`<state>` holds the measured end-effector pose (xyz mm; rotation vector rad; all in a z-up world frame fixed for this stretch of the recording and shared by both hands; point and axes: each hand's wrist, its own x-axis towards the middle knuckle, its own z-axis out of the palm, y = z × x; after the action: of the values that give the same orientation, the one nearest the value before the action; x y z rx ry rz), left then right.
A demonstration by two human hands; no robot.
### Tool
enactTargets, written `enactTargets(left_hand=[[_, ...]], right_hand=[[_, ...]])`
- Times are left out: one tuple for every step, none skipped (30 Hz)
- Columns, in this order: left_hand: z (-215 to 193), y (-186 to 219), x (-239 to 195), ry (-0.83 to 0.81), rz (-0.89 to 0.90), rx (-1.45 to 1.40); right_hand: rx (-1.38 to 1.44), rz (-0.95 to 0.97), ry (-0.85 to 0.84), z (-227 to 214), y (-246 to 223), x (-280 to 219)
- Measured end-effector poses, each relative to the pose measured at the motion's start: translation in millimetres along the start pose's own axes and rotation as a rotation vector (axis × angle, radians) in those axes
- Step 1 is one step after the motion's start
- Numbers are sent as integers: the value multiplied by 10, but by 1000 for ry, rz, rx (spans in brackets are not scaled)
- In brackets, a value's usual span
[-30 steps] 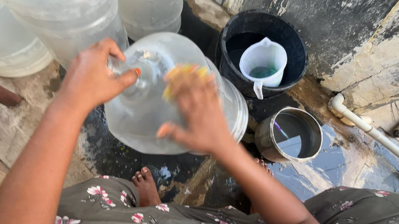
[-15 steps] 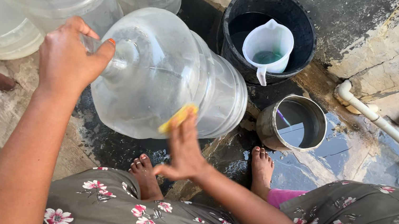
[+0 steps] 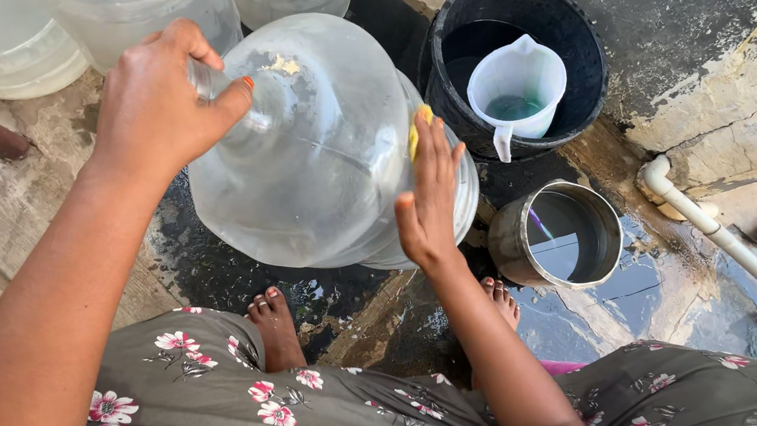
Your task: The person scrubs the exterior of a large transparent water dispenser bottle with a yellow sponge, then rinses it by shaking water inside. The cleaned bottle is placed upright among other similar bottles.
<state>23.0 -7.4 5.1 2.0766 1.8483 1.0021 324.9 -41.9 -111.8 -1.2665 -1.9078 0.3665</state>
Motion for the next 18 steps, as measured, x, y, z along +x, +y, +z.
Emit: enactTargets(left_hand=[[4, -7, 6, 5, -20, 12], [11, -18, 5, 6, -41, 23], [23, -26, -4, 7, -61, 34], [31, -30, 0, 6, -74, 43], [40, -32, 0, 5, -88, 52], [33, -46, 2, 4, -101, 64], [29, -64, 16, 13, -110, 70], [38, -83, 32, 17, -119, 74], [39, -107, 43, 22, -129, 78], [35, -132, 55, 11, -129, 68], [32, -156, 59, 0, -129, 58], [31, -182, 60, -11, -134, 47], [25, -212, 75, -3, -113, 60], [27, -240, 82, 5, -97, 70], [33, -263, 95, 13, -80, 81], [28, -286, 110, -1, -100, 80], [13, -311, 125, -14, -121, 79], [1, -338, 105, -31, -147, 79]], right_hand=[[-18, -33, 52, 66, 33, -44], [-37, -63, 103, 190, 47, -138], [-55, -93, 153, 320, 69, -254], [-48, -147, 198, 450, 92, -398], [-41, -202, 243, 577, 110, -576], [-56, -299, 206, 712, 136, -736], [-71, -395, 169, 837, 174, -883], [-151, -477, 69, 942, 201, -1051], [-231, -558, -32, 1021, 235, -1188], [-285, -555, -70, 1073, 278, -1263], [-338, -550, -109, 1111, 303, -1306], [-390, -547, -152, 1124, 317, -1322], [-387, -524, -163, 1120, 323, -1298], [-384, -504, -178, 1083, 322, -1252], [-381, -483, -192, 1037, 302, -1182], [-340, -480, -110, 988, 268, -1075], [-297, -477, -28, 942, 230, -938], [-249, -473, 47, 888, 186, -822]])
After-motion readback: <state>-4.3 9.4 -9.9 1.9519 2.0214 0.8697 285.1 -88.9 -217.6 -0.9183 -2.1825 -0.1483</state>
